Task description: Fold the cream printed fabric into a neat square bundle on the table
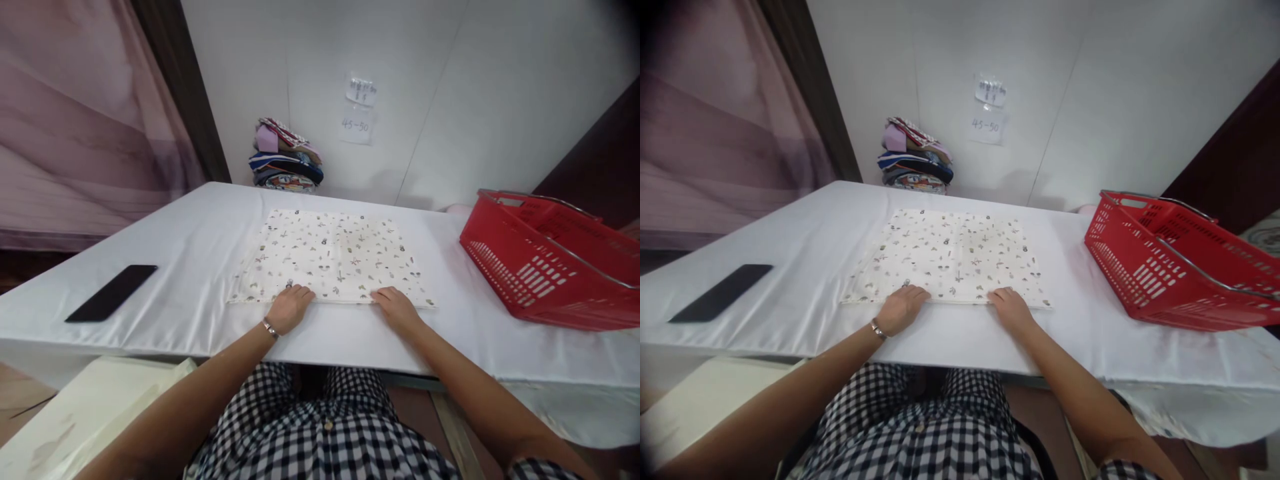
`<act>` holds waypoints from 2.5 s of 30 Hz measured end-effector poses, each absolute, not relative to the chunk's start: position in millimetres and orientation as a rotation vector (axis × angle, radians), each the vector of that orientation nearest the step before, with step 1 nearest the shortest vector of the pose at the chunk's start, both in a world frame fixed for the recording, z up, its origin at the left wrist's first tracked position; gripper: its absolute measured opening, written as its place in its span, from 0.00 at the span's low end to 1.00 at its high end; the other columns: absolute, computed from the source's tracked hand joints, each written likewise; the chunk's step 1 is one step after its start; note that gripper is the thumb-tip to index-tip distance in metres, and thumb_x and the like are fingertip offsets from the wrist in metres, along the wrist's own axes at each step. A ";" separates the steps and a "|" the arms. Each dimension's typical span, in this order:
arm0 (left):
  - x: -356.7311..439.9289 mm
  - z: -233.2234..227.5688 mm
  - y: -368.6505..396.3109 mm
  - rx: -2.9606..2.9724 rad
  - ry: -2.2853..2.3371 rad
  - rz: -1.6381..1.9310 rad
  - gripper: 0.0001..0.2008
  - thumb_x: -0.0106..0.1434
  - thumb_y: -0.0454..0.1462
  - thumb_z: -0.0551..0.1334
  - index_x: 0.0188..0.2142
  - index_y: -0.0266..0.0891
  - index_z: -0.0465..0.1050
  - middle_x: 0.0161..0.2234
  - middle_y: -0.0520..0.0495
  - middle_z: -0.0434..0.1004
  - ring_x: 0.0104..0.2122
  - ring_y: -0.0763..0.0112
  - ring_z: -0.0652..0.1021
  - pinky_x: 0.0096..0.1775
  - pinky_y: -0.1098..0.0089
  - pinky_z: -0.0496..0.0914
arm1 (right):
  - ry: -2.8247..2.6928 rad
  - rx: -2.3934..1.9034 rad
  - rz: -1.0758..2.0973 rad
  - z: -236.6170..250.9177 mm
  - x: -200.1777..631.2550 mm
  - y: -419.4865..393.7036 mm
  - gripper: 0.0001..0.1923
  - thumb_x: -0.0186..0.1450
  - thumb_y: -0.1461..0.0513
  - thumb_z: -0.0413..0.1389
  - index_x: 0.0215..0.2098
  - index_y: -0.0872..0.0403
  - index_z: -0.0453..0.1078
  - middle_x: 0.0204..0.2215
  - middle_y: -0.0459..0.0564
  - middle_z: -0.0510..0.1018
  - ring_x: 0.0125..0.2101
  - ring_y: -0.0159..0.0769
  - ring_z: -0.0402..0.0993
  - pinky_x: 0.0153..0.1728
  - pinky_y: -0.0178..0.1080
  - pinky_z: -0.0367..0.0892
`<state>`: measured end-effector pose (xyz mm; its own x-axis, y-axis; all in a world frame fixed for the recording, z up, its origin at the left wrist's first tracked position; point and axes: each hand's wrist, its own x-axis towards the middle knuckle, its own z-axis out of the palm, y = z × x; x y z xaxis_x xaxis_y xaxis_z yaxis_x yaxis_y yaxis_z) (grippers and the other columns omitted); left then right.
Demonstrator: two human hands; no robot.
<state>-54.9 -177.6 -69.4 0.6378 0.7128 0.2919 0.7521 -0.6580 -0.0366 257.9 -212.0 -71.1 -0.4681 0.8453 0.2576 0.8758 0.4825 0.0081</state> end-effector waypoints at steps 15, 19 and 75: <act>-57.7 -68.4 -179.4 -2.715 -1.235 -0.525 0.14 0.58 0.26 0.52 0.38 0.39 0.72 0.36 0.45 0.73 0.37 0.66 0.70 0.39 0.65 0.66 | -2.229 -1.827 -0.335 -92.1 362.9 -249.2 0.20 0.60 0.68 0.43 0.47 0.54 0.69 0.45 0.54 0.73 0.46 0.42 0.67 0.47 0.44 0.66; -59.1 -66.5 -180.1 -2.739 -1.288 -0.522 0.15 0.57 0.25 0.52 0.38 0.40 0.71 0.35 0.46 0.73 0.37 0.66 0.71 0.39 0.65 0.67 | -2.218 -1.827 -0.135 -90.1 363.1 -249.9 0.21 0.59 0.67 0.44 0.47 0.51 0.69 0.45 0.53 0.73 0.47 0.42 0.67 0.50 0.47 0.63; -176.1 -60.7 -218.4 -1.816 -2.439 -0.721 0.16 0.64 0.44 0.51 0.43 0.39 0.71 0.43 0.43 0.73 0.44 0.62 0.71 0.42 0.65 0.67 | -2.779 -1.365 0.260 -83.8 127.8 -132.2 0.30 0.67 0.45 0.34 0.63 0.46 0.47 0.64 0.47 0.43 0.63 0.41 0.37 0.60 0.52 0.37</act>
<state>-176.1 -218.4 -60.7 -0.3249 0.9031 0.2809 0.9106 0.2185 0.3508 127.8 -132.2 -83.8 -0.6135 0.7885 -0.0432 0.7829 0.6000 -0.1648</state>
